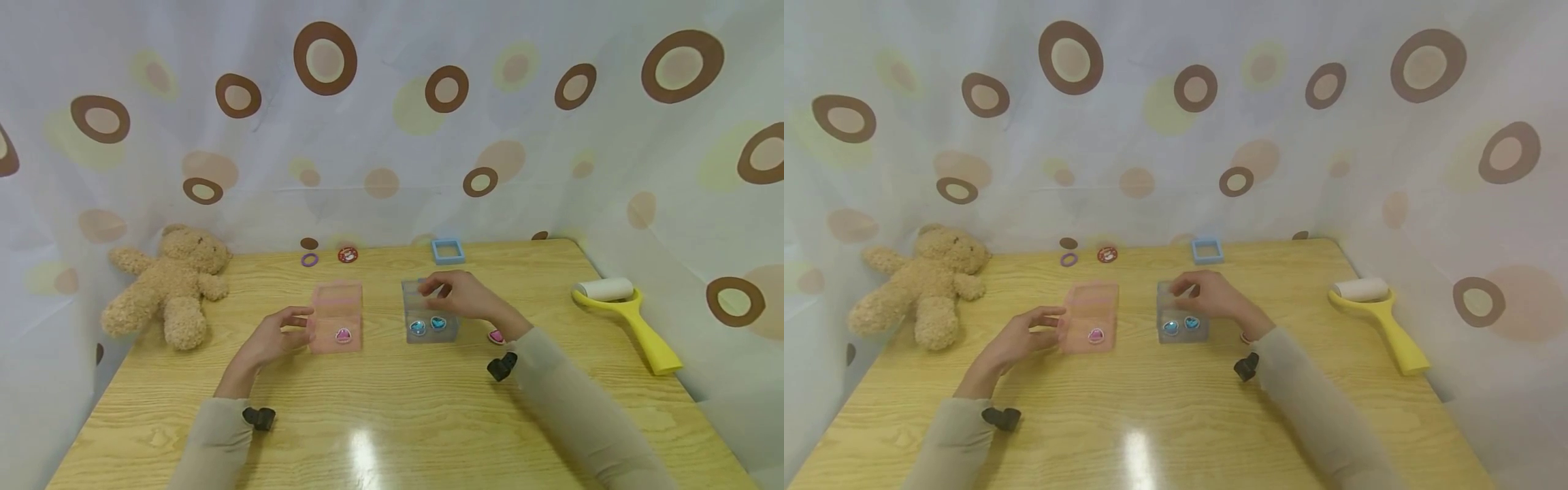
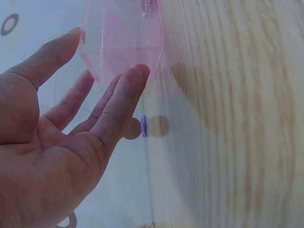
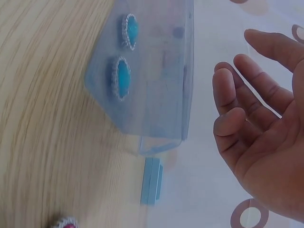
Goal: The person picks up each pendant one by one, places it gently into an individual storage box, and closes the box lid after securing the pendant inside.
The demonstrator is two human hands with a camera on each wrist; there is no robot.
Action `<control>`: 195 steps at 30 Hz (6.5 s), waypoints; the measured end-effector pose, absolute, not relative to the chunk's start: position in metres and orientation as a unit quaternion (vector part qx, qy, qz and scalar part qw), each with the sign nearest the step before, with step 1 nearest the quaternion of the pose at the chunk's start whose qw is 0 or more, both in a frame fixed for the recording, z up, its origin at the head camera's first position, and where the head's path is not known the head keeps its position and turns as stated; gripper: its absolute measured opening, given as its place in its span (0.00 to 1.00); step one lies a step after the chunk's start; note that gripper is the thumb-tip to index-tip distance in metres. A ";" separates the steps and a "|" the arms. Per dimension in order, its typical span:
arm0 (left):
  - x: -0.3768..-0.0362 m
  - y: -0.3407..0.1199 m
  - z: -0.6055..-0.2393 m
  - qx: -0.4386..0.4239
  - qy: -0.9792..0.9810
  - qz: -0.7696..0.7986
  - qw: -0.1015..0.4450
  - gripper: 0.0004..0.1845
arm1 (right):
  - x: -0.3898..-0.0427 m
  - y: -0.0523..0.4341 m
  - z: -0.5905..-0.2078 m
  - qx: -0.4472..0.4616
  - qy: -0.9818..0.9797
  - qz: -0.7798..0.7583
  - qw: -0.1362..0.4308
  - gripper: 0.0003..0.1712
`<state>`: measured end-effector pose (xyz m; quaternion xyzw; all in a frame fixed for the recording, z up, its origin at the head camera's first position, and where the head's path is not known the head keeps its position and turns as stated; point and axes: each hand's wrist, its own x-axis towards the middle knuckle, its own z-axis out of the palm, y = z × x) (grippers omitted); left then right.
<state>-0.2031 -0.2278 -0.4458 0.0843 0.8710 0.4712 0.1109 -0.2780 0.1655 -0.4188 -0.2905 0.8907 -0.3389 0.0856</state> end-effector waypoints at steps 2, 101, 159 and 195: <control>-0.204 -0.228 -0.447 0.082 0.873 0.468 0.111 0.29 | -0.278 0.170 -0.419 -0.287 0.891 -0.341 0.084 0.17; -0.205 -0.230 -0.447 0.069 0.874 0.465 0.127 0.29 | -0.264 0.280 -0.450 -0.222 0.915 -0.306 0.142 0.16; -0.206 -0.231 -0.447 0.066 0.870 0.472 0.125 0.29 | -0.282 0.125 -0.426 -0.298 0.877 -0.358 0.121 0.21; -0.205 -0.231 -0.448 0.073 0.870 0.473 0.120 0.29 | -0.275 0.035 -0.436 -0.353 0.864 -0.333 0.134 0.16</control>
